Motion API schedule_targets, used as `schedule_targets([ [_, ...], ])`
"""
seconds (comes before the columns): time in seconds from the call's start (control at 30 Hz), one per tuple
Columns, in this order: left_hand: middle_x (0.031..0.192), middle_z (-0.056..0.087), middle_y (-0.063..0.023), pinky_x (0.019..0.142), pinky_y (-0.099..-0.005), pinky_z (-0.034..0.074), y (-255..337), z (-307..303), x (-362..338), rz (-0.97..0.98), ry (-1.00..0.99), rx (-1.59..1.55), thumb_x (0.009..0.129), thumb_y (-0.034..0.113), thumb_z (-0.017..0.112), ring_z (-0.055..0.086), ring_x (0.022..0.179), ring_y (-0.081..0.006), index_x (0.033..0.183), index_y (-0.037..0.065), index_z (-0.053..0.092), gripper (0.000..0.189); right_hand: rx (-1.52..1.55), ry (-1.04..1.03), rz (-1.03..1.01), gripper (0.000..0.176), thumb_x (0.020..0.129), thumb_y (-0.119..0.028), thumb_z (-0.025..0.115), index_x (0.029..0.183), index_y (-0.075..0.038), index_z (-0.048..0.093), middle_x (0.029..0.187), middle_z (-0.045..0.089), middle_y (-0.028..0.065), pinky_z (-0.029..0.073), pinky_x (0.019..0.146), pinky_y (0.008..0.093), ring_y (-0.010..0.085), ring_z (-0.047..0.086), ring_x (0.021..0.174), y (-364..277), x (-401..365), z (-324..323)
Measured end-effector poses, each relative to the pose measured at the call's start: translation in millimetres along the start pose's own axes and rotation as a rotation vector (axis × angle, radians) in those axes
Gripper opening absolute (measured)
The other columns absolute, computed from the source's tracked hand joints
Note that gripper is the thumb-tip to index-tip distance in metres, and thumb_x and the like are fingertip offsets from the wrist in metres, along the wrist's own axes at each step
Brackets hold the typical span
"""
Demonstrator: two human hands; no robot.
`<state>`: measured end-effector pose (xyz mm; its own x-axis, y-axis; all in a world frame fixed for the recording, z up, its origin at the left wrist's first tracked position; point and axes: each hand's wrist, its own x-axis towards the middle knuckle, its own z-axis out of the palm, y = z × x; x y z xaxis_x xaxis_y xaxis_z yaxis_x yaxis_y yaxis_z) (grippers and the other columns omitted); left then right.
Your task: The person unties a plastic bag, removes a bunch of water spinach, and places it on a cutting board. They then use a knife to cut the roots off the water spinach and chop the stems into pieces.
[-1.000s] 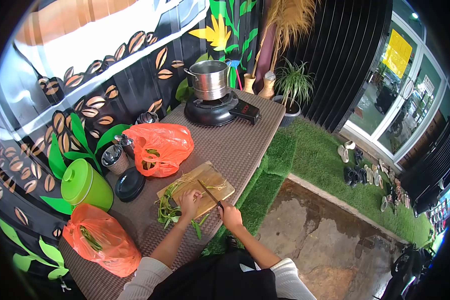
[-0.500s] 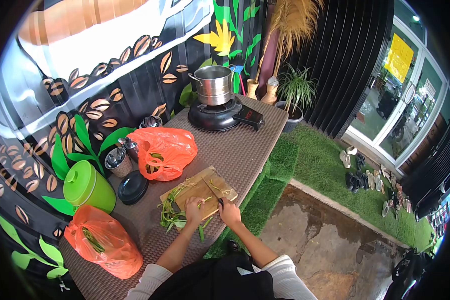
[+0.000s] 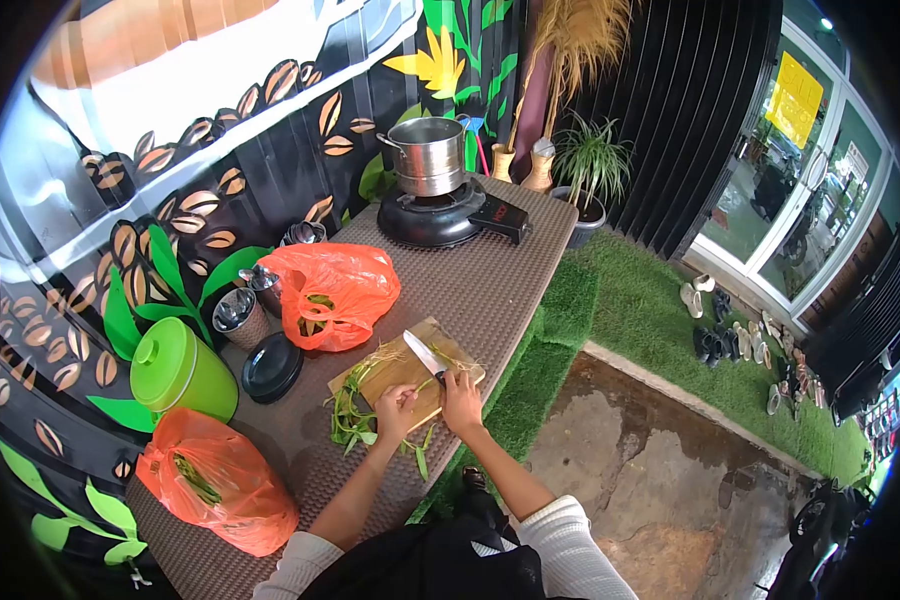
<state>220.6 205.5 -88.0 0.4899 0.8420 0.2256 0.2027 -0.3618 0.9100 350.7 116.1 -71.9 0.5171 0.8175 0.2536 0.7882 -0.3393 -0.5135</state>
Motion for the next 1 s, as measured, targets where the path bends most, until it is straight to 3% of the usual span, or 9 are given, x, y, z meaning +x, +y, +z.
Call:
schedule_targets([
  [0.13,0.091,0.065,-0.0103,0.065,-0.0253,0.052,-24.5,-0.3,3.3,-0.081,-0.044,-0.021,0.084,0.003,0.064,0.065,0.076,-0.0141,0.098,-0.004,0.066,0.016,-0.032,0.028,0.041,0.039,0.076,-0.005,0.062,0.113,-0.006,0.048,0.107,0.051,0.0189,0.048,0.081,0.0491,0.0425,0.053,0.101,0.3,0.3,5.6],
  [0.27,0.095,0.067,-0.009,0.071,-0.0273,0.05,-28.4,-0.9,6.2,-0.243,-0.104,-0.26,0.082,0.006,0.067,0.064,0.079,-0.0135,0.098,0.0,0.067,0.017,0.014,-0.044,0.169,0.034,0.077,-0.007,0.06,0.108,-0.004,0.048,0.107,0.054,0.0205,0.049,0.078,0.049,0.041,0.056,0.096,0.4,-5.7,1.9],
  [0.33,0.102,0.066,-0.0068,0.074,-0.0275,0.05,-19.0,-4.1,6.6,-0.242,-0.153,-0.294,0.084,0.008,0.065,0.063,0.083,-0.0125,0.102,0.001,0.066,0.019,0.175,-0.021,0.193,0.028,0.08,-0.012,0.059,0.103,-0.003,0.047,0.094,0.06,0.0193,0.05,0.072,0.0445,0.0335,0.062,0.081,9.0,-8.9,1.9],
  [0.4,0.101,0.066,-0.0032,0.078,-0.0294,0.048,-9.1,-8.1,5.7,-0.488,-0.254,-0.523,0.085,0.011,0.066,0.061,0.092,-0.0123,0.107,0.002,0.065,0.024,0.339,0.018,0.233,0.028,0.083,-0.016,0.06,0.103,-0.003,0.046,0.084,0.06,0.0166,0.049,0.068,0.0419,0.0297,0.061,0.073,11.3,-12.8,-2.1],
  [0.5,0.101,0.066,-0.001,0.077,-0.0296,0.048,3.9,-14.2,6.3,-0.622,-0.277,-0.637,0.084,0.014,0.067,0.058,0.098,-0.0119,0.111,0.004,0.062,0.029,0.55,0.07,0.267,0.029,0.087,-0.024,0.06,0.102,-0.004,0.046,0.069,0.058,0.0112,0.047,0.061,0.0376,0.0237,0.058,0.06,2.2,-20.3,-23.0],
  [0.6,0.1,0.065,-0.0032,0.077,-0.03,0.049,9.7,-9.8,6.6,-0.612,-0.257,-0.658,0.086,0.01,0.065,0.061,0.094,-0.0135,0.11,0.002,0.062,0.025,0.548,0.015,0.21,0.035,0.089,-0.034,0.062,0.107,-0.007,0.048,0.067,0.061,0.0089,0.047,0.058,0.0358,0.024,0.061,0.057,2.3,-27.3,-37.9],
  [0.67,0.1,0.065,-0.0045,0.076,-0.0301,0.05,5.0,-4.4,5.2,-0.564,-0.264,-0.746,0.086,0.006,0.063,0.062,0.092,-0.0146,0.109,0.002,0.062,0.023,0.277,0.014,-0.086,0.04,0.088,-0.043,0.06,0.109,-0.009,0.052,0.07,0.066,0.0112,0.05,0.055,0.0382,0.0306,0.064,0.058,-7.6,-32.2,-54.6],
  [0.7,0.1,0.065,-0.0059,0.076,-0.0301,0.051,7.5,-3.6,4.3,-0.517,-0.268,-0.832,0.087,0.003,0.061,0.063,0.09,-0.0156,0.108,0.001,0.061,0.021,0.213,-0.162,-0.019,0.052,0.084,-0.043,0.065,0.122,-0.013,0.049,0.081,0.069,0.0136,0.051,0.06,0.0389,0.031,0.067,0.07,-4.8,-32.6,-56.3],
  [1.0,0.094,0.065,-0.0066,0.074,-0.026,0.053,38.6,-8.8,0.3,-0.53,-0.306,-0.828,0.085,0.001,0.064,0.064,0.084,-0.0146,0.101,-0.002,0.063,0.016,0.104,-0.109,-0.056,0.061,0.086,-0.046,0.059,0.14,-0.026,0.039,0.073,0.067,0.0133,0.051,0.058,0.0413,0.0321,0.065,0.061,-7.6,-21.6,-57.8],
])
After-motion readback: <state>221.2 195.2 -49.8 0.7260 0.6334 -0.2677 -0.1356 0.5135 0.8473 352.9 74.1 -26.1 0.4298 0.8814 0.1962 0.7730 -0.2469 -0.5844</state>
